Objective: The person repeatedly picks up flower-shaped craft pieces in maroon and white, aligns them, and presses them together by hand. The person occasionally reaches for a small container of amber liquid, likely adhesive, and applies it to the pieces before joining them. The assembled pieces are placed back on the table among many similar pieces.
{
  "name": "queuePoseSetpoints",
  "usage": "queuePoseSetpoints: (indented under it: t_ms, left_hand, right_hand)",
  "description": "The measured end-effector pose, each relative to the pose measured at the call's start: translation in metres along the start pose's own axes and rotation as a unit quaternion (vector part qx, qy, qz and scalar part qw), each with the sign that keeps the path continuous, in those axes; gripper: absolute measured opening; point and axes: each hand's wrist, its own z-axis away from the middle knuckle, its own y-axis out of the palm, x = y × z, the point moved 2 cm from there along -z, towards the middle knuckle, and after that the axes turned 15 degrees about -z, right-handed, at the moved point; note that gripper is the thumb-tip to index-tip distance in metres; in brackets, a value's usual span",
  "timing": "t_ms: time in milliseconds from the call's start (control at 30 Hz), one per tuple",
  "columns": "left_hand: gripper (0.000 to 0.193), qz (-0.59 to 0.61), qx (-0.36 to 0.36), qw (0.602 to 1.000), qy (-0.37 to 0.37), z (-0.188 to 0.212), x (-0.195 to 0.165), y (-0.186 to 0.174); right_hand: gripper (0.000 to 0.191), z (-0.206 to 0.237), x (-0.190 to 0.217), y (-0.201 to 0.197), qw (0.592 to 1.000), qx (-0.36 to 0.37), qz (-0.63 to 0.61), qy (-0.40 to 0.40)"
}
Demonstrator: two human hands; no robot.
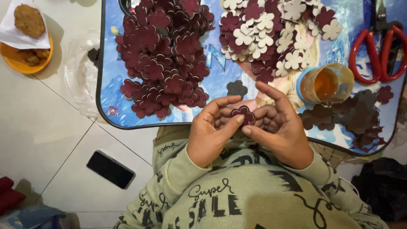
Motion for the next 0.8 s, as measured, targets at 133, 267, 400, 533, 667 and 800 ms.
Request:
queuePoseSetpoints:
  t_ms: [133, 267, 400, 533, 667, 800]
  left_hand:
    - [0.046, -0.021, 0.002, 1.0, 0.005, 0.003, -0.004, 0.0]
    - [0.048, -0.052, 0.024, 0.998, -0.021, 0.005, -0.006, 0.0]
    - [0.047, -0.035, 0.041, 0.998, -0.024, 0.004, -0.006, 0.001]
    - [0.049, -0.046, 0.014, 0.998, -0.031, 0.003, -0.003, 0.001]
    - [0.05, -0.03, 0.013, 0.999, -0.027, 0.001, 0.0, 0.001]
    - [0.051, -0.01, 0.011, 1.0, -0.022, 0.001, 0.003, 0.002]
  right_hand:
    - [0.085, -0.002, -0.001, 0.0, 0.999, -0.016, -0.032, -0.028]
    - [0.084, 0.001, -0.002, -0.004, 0.998, -0.029, -0.031, -0.051]
    - [0.083, 0.003, -0.003, -0.005, 0.997, -0.032, -0.04, -0.055]
    - [0.087, 0.002, -0.001, -0.006, 0.997, -0.021, -0.047, -0.053]
    - [0.089, 0.001, -0.004, -0.005, 0.997, -0.012, -0.059, -0.057]
    - [0.085, 0.0, -0.008, -0.006, 0.996, -0.038, -0.058, -0.061]
